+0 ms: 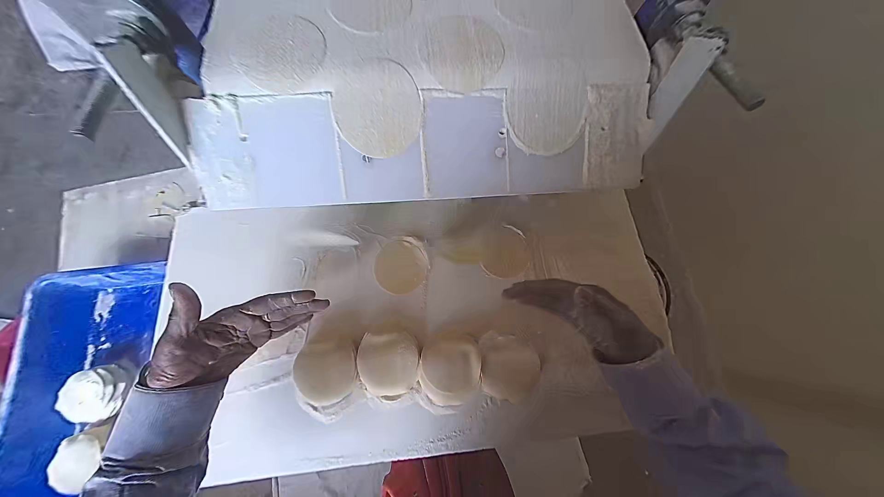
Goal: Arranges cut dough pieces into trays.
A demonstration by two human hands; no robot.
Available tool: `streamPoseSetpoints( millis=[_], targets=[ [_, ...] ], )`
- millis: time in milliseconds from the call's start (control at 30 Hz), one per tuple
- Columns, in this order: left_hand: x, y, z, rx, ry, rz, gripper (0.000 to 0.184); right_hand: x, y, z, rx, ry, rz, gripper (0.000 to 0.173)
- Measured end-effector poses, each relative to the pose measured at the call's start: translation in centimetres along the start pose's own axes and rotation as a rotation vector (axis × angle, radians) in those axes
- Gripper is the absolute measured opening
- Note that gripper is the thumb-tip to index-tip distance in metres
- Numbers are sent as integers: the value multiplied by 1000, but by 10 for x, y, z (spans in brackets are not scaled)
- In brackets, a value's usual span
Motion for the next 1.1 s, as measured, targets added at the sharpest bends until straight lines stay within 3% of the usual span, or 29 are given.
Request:
streamPoseSetpoints(
  millis=[100,167,233,300,367,433,533,600,700,767,867,967,1033,1100],
  targets=[
    [-12,58,-6,-354,-9,-79,114,-4,62,48,-554,409,29,53],
    [4,94,-15,-493,11,-125,116,-30,117,57,-833,650,-63,58],
    [31,128,-31,-601,48,-144,111,-54,150,45,-941,762,-239,81],
    [69,158,-58,-723,106,-81,104,-78,161,23,-908,842,-387,108],
    [103,179,-97,-871,127,108,98,-95,155,6,-891,901,-385,116],
    [125,189,-136,-1003,165,312,90,-99,130,1,-855,1000,-401,108],
    [145,195,-181,-1096,228,484,81,-91,98,21,-641,1176,-505,73],
    [153,200,-203,-1085,216,524,73,-64,80,44,-517,1054,-614,59],
    [159,216,-228,-1083,184,539,64,-29,79,55,-420,799,-685,55],
    [161,219,-240,-1105,212,532,61,5,70,25,-243,851,-709,58],
    [166,215,-259,-1132,273,544,60,51,43,-66,54,951,-565,48],
    [165,209,-275,-1113,265,470,55,80,4,-137,77,768,-328,50],
    [167,212,-284,-1097,236,420,51,103,-11,-158,64,661,-202,46],
    [172,218,-289,-1108,222,426,50,121,-11,-152,77,671,-139,46]
  ],
)
Point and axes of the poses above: each hand's wrist, its own y-axis away from the middle knuckle, its own z-axis out of the back of the hand, x = y × z, the point moved 3 cm from there along -y, towards the middle knuckle, and after that the axes turned 1 degree about z, right-handed, at the moved point
